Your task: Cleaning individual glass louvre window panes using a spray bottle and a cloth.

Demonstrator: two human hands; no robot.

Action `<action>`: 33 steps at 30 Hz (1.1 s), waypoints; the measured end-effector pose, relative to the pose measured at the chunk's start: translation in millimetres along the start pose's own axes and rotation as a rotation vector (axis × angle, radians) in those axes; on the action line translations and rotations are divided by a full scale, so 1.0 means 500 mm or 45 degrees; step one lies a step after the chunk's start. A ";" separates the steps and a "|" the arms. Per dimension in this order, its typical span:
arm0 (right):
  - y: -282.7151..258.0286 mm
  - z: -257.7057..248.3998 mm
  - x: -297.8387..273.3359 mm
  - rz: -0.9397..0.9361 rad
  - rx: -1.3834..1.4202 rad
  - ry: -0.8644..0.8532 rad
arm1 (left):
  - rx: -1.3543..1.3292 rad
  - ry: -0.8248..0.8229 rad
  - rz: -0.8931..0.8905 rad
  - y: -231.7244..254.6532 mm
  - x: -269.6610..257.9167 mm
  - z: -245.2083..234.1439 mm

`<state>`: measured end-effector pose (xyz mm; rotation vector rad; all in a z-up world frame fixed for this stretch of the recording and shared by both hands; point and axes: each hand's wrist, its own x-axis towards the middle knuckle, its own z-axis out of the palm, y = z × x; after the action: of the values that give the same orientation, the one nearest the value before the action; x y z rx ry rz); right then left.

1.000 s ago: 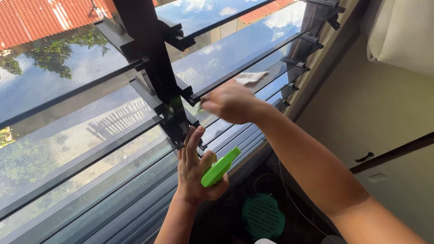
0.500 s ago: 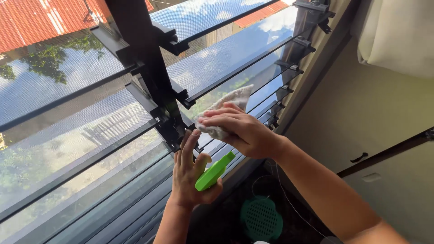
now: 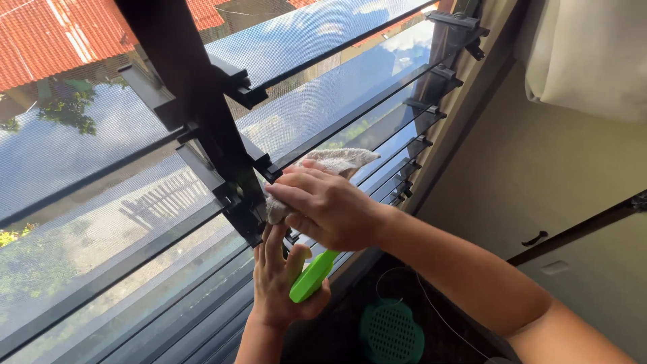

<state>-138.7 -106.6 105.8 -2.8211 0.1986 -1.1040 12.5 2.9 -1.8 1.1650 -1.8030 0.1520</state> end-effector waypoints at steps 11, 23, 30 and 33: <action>0.480 -0.093 -0.136 0.488 -0.626 -0.655 | 0.067 -0.016 -0.022 -0.004 0.007 0.007; 0.626 -0.152 -0.151 1.347 -0.947 -0.413 | 0.057 -0.052 -0.053 -0.006 0.007 0.003; 0.599 -0.170 -0.177 1.685 -0.940 -0.251 | 0.046 -0.029 -0.015 -0.004 0.006 -0.001; 0.561 -0.191 -0.222 1.237 -1.127 -0.259 | 0.054 -0.037 -0.030 -0.004 0.006 -0.005</action>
<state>-307.7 -370.5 60.9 -2.6741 2.1693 -0.5210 15.4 1.2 0.8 1.2238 -1.8188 0.1608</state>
